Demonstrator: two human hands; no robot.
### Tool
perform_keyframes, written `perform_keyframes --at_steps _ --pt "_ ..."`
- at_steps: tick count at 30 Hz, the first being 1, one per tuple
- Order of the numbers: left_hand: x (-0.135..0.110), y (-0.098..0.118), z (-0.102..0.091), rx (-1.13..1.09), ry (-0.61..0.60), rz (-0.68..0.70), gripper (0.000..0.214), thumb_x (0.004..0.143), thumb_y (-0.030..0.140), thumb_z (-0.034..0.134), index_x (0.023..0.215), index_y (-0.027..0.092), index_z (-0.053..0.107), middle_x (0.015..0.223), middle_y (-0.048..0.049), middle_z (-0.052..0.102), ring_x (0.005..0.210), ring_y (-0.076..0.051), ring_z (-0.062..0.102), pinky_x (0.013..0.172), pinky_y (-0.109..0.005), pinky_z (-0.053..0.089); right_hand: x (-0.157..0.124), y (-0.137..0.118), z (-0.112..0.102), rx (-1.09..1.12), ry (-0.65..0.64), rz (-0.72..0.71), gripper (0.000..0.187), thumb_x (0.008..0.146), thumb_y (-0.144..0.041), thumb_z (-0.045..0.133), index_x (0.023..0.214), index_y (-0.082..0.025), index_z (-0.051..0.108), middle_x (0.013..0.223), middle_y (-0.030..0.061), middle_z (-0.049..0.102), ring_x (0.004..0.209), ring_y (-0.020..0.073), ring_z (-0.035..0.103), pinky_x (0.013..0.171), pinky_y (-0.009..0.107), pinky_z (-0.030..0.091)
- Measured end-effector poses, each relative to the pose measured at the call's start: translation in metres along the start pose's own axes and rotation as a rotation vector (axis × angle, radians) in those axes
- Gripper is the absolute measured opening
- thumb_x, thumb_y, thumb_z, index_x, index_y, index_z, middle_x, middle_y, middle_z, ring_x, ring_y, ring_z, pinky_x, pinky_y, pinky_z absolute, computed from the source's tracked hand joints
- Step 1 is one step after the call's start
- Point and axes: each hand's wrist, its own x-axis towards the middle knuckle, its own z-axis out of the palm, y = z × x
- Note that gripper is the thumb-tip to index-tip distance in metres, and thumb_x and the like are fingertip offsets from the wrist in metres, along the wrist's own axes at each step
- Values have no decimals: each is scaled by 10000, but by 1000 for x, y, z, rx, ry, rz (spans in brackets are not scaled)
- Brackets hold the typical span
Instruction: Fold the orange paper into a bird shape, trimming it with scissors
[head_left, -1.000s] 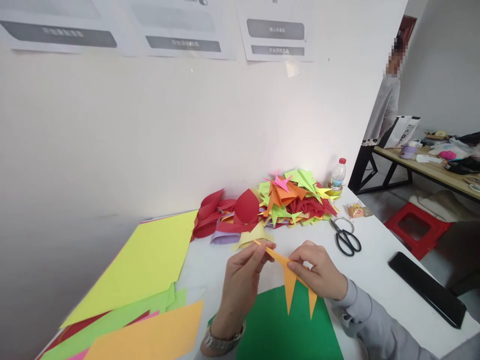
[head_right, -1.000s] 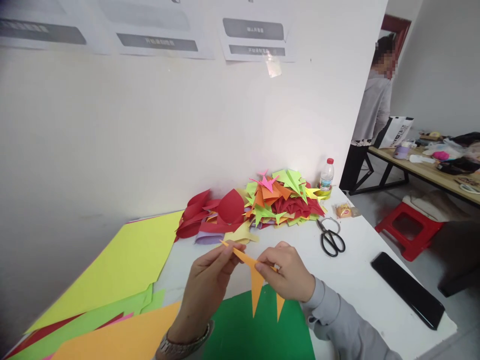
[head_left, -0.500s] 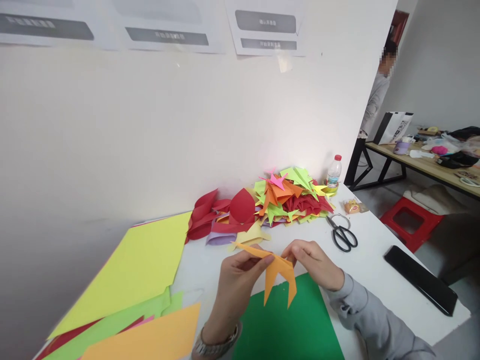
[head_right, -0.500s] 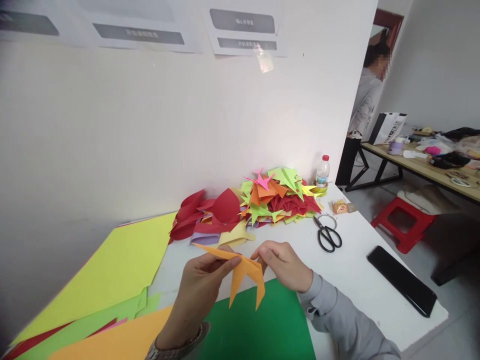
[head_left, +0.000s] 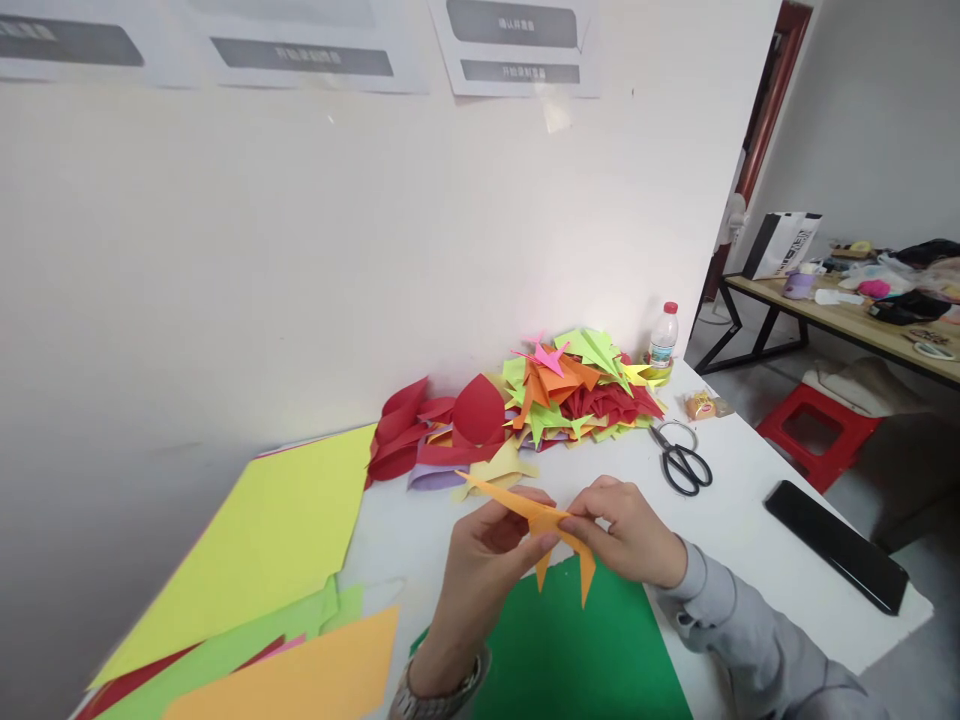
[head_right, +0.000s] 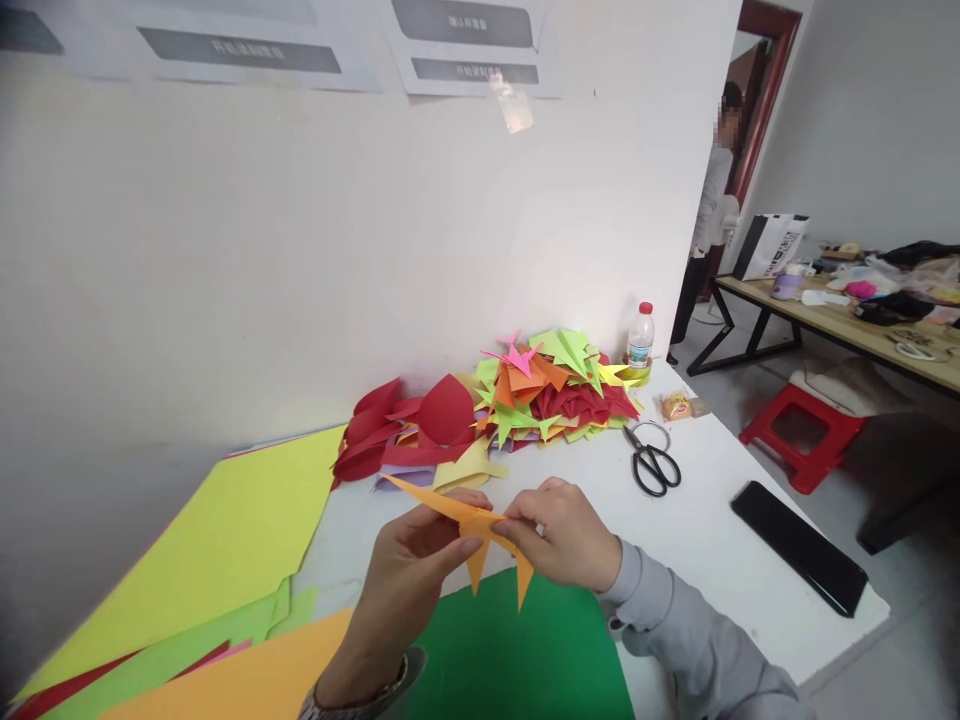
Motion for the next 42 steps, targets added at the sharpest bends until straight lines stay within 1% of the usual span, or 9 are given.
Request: perform_keyframes --at_steps 10,15,19,22,27,30,32,37,42 --pt "0 0 -1 55 -19 -15 137 633 287 823 605 177 745 597 -22 619 583 -140 565 534 -247 468 -2 -1 0 22 11 -132 417 1004 -386 370 681 -208 566 512 -28 601 433 94 422 724 317 433" --pt "-3 0 -2 55 22 -54 150 618 275 830 575 174 728 572 -9 592 573 -133 526 533 -256 432 -3 -3 -3 82 -77 -40 415 997 -429 383 693 -224 579 573 -13 648 467 102 477 771 332 443" --pt "0 -2 -4 16 93 -28 161 595 294 838 571 180 728 569 -10 601 600 -152 554 565 -275 467 -1 -4 -3 119 -110 57 414 914 -586 489 798 -213 626 635 2 669 591 130 568 760 311 449" --pt "2 -1 -4 -24 132 -8 166 572 292 850 582 180 727 581 -12 613 610 -156 571 580 -278 488 0 -5 -2 90 -112 66 474 916 -614 456 712 -210 598 598 6 636 586 132 545 717 289 442" --pt "3 3 1 -52 130 -47 216 556 291 861 637 160 709 641 -19 624 624 -156 590 558 -258 496 2 -7 0 99 -103 89 550 969 -550 389 550 -211 497 511 1 561 535 123 487 625 251 411" --pt "1 3 4 3 56 -70 199 582 291 848 644 154 718 631 -26 638 601 -151 595 546 -248 498 3 -8 -1 166 -91 160 553 939 -593 424 578 -201 570 523 1 581 535 114 490 583 233 399" --pt "1 3 4 28 16 -55 188 617 303 829 606 152 716 577 -26 623 563 -152 589 524 -252 494 3 -8 -2 276 -147 235 550 909 -640 440 672 -189 649 566 1 624 523 104 501 554 222 404" --pt "1 4 2 -25 125 -39 184 597 298 838 598 159 716 597 -27 649 535 -166 611 527 -284 533 2 -6 -4 639 -295 356 671 909 -704 322 860 -145 690 611 15 668 517 114 568 555 232 464" --pt "0 7 4 -8 221 -26 186 580 299 836 601 159 714 589 -19 656 510 -152 591 509 -280 529 4 -8 -2 523 -268 345 551 865 -670 489 725 -165 658 557 -19 632 448 74 462 461 191 384"
